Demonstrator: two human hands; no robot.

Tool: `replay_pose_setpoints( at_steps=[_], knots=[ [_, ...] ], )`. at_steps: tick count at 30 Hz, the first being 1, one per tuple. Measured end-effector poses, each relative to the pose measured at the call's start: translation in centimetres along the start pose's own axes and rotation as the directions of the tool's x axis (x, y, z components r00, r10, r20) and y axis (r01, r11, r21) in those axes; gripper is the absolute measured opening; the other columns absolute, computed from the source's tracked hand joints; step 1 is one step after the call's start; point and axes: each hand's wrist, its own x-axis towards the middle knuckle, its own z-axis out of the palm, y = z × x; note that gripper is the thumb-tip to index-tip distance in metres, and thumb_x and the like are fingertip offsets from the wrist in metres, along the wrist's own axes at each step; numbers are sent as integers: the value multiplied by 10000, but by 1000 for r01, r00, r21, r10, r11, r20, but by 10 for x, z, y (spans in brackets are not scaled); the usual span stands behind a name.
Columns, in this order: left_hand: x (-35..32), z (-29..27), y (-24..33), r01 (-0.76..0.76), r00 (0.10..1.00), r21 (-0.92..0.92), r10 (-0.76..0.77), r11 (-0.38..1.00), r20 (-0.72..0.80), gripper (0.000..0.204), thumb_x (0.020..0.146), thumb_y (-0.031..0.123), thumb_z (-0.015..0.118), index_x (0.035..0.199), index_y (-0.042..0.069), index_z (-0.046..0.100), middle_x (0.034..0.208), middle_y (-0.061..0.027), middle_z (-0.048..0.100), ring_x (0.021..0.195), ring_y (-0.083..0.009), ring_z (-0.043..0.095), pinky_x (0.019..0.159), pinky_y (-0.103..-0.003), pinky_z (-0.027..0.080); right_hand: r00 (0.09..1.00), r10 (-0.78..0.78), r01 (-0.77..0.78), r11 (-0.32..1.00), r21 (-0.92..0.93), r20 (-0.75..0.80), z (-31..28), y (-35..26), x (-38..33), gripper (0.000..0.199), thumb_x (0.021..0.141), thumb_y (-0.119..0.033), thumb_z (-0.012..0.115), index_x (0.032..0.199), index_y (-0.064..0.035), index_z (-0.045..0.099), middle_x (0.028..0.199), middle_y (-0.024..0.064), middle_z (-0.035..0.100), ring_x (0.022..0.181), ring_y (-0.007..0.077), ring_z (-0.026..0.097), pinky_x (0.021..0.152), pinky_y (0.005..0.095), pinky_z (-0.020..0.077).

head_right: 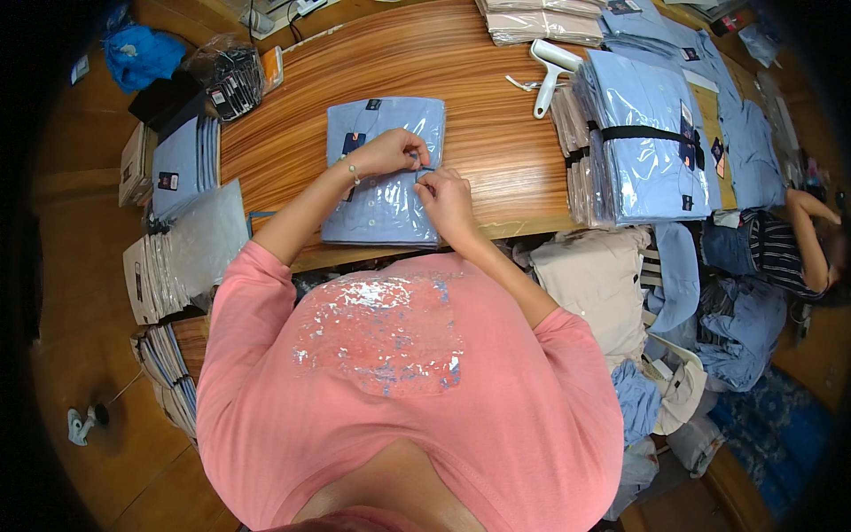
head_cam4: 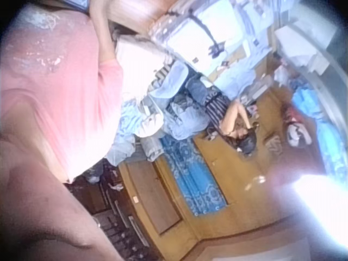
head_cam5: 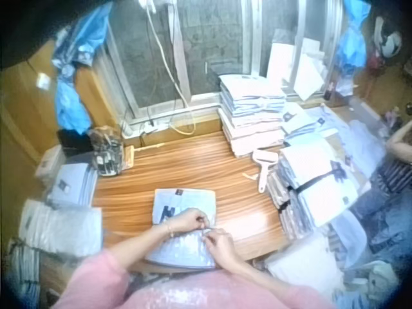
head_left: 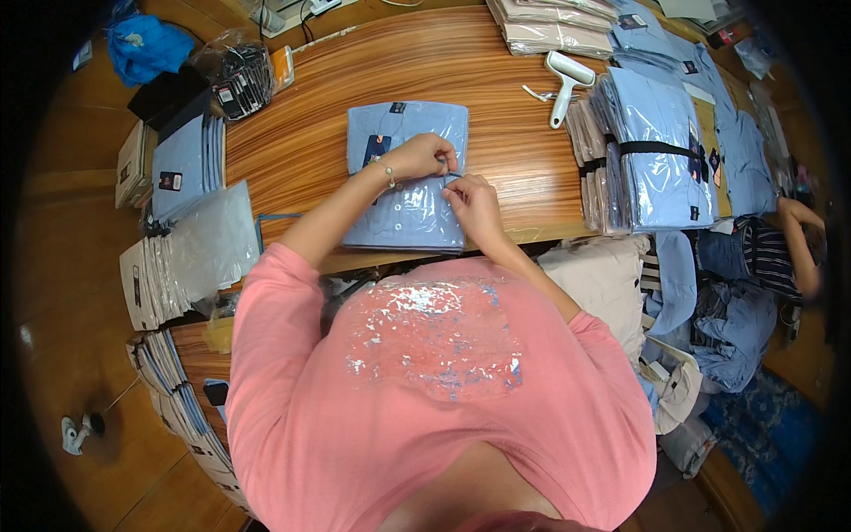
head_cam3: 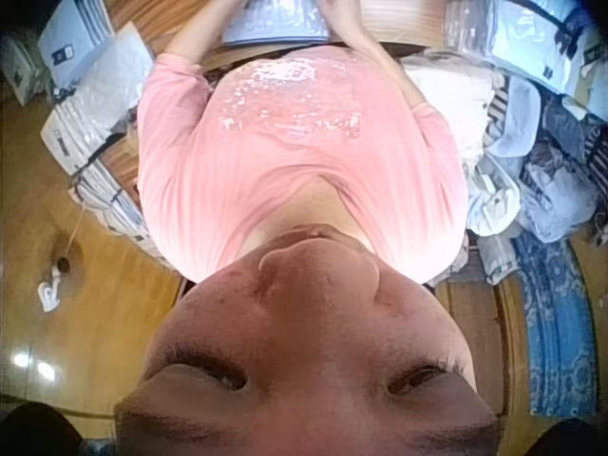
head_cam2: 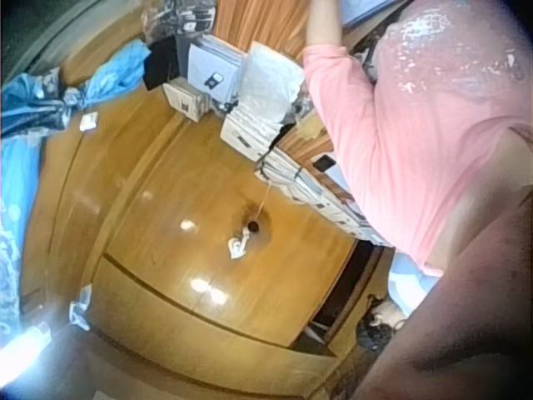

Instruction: The person folds light-blue and beige garments, inserts them into plastic bags, and secures them with blue straps on a wooden table.

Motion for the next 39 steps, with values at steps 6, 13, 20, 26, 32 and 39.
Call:
replay_pose_setpoints(
  at_steps=[6,13,20,26,32,39],
  knots=[
    [-4,5,-4,-128,990,10,128,992,-54,194,642,-4,657,681,15,468,598,-59,538,603,-143,516,538,-297,396,978,-200,207,954,-217,52,-5,-1,-1,87,772,-108,635,805,-31,657,791,104,587,790,283,552,705,393,410],
    [-12,9,4,-177,964,182,208,967,-165,182,635,-46,596,683,29,438,603,-93,510,564,-222,480,529,-328,377,981,99,-182,772,609,167,17,41,35,182,823,46,501,968,5,603,899,93,635,824,156,588,749,266,460],
    [-18,29,8,-318,828,479,486,818,-280,159,699,5,594,850,54,591,745,-110,594,756,-306,567,672,-403,467,963,175,-250,864,436,206,20,52,40,200,803,97,486,944,29,611,785,49,629,695,109,567,656,233,465],
    [-21,33,-3,-249,780,555,504,793,-370,92,758,55,607,832,55,552,700,-109,562,705,-294,584,594,-379,473,901,221,-409,719,562,373,7,56,51,153,834,45,544,947,20,644,779,46,638,692,100,578,630,225,475],
    [-26,31,-1,-301,758,505,524,809,-388,79,793,76,599,791,46,526,709,-122,562,675,-307,584,567,-393,466,902,235,-396,786,476,362,3,55,53,131,815,3,613,937,30,652,761,47,648,653,98,585,587,229,474],
    [-31,33,-4,-272,761,473,488,838,-428,99,781,67,605,776,30,513,728,-132,564,688,-323,577,572,-398,461,943,146,-242,918,314,300,-2,50,53,120,788,-50,664,884,23,666,720,60,653,627,98,567,573,239,458]
  ],
)
